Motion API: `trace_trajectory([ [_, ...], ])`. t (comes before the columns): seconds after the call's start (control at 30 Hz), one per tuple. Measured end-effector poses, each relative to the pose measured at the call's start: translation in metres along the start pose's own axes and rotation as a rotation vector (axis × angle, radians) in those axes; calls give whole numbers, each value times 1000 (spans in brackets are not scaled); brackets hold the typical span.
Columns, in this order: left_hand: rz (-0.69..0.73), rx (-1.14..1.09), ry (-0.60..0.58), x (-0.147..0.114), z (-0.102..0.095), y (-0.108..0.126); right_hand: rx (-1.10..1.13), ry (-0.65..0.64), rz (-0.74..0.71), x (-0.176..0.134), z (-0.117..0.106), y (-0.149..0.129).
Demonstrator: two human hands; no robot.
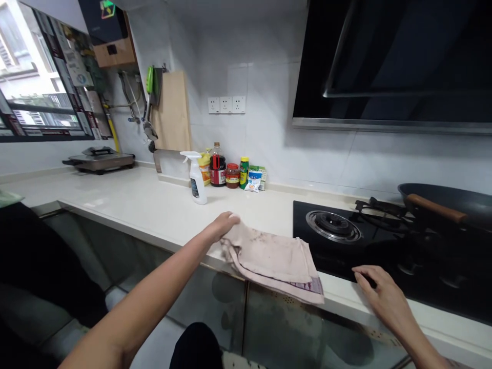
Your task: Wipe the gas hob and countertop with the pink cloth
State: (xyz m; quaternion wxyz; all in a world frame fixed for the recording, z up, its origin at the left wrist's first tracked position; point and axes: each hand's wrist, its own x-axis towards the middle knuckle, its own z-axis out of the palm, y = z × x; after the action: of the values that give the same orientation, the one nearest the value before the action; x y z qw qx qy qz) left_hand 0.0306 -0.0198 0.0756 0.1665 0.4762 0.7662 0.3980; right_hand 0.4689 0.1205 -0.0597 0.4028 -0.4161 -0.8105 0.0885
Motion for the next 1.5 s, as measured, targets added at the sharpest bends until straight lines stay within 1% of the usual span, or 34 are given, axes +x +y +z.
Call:
trace_trajectory([
  [0.07,38,-124,-113,-3,21,24,-23,-4,-12,-2,-1,-3],
  [0.17,103,-219,-316,-19,61,54,-68,-13,-22,-6,-2,-5],
  [0.23,146,-266,-523,-33,82,65,-79,-12,-20,-8,-3,-5],
  [0.27,191,-265,-611,-38,88,66,-78,-12,-23,-8,-3,-4],
  [0.3,249,-242,-658,-43,91,66,-74,-13,-29,-9,-3,-3],
  [0.33,309,-201,-656,-46,91,64,-70,-13,-37,-8,-3,-3],
  [0.37,360,-149,-604,-49,89,62,-68,-16,-46,-8,-3,-2],
  [0.43,404,-55,-437,-52,84,55,-75,-24,-60,-8,-3,-1],
  [0.47,414,-20,-378,-53,82,52,-82,-24,-62,-8,-3,-1],
  [0.5,437,30,-356,-55,83,50,-91,-22,-62,-8,-3,0],
  [0.53,480,109,-366,-56,86,49,-100,-20,-61,-8,-3,0],
  [0.57,526,204,-401,-58,92,49,-106,-18,-59,-8,-2,1],
  [0.63,577,391,-521,-59,110,52,-112,-15,-59,-8,-2,2],
  [0.67,570,453,-578,-59,121,54,-113,-15,-61,-8,-1,2],
  [0.7,545,480,-618,-58,131,57,-115,-14,-65,-8,-1,3],
  [0.77,505,497,-651,-55,147,62,-117,-16,-70,-8,0,5],
  [0.83,498,499,-646,-51,155,64,-121,-20,-67,-8,0,7],
  [0.87,500,495,-639,-49,155,64,-123,-22,-63,-8,0,8],
  [0.93,505,476,-623,-47,150,60,-124,-22,-55,-8,0,10],
  [1.0,490,457,-596,-45,136,51,-122,-23,-46,-9,-1,11],
  [1.07,427,469,-555,-43,117,39,-114,-25,-32,-9,-1,12],
  [1.17,316,550,-466,-43,82,13,-102,-22,-28,-9,-2,10],
  [1.33,232,713,-280,-44,21,-43,-112,1,-36,-9,-3,2],
  [1.5,66,852,-60,-29,-46,-113,-130,3,-28,-9,-4,-5],
])
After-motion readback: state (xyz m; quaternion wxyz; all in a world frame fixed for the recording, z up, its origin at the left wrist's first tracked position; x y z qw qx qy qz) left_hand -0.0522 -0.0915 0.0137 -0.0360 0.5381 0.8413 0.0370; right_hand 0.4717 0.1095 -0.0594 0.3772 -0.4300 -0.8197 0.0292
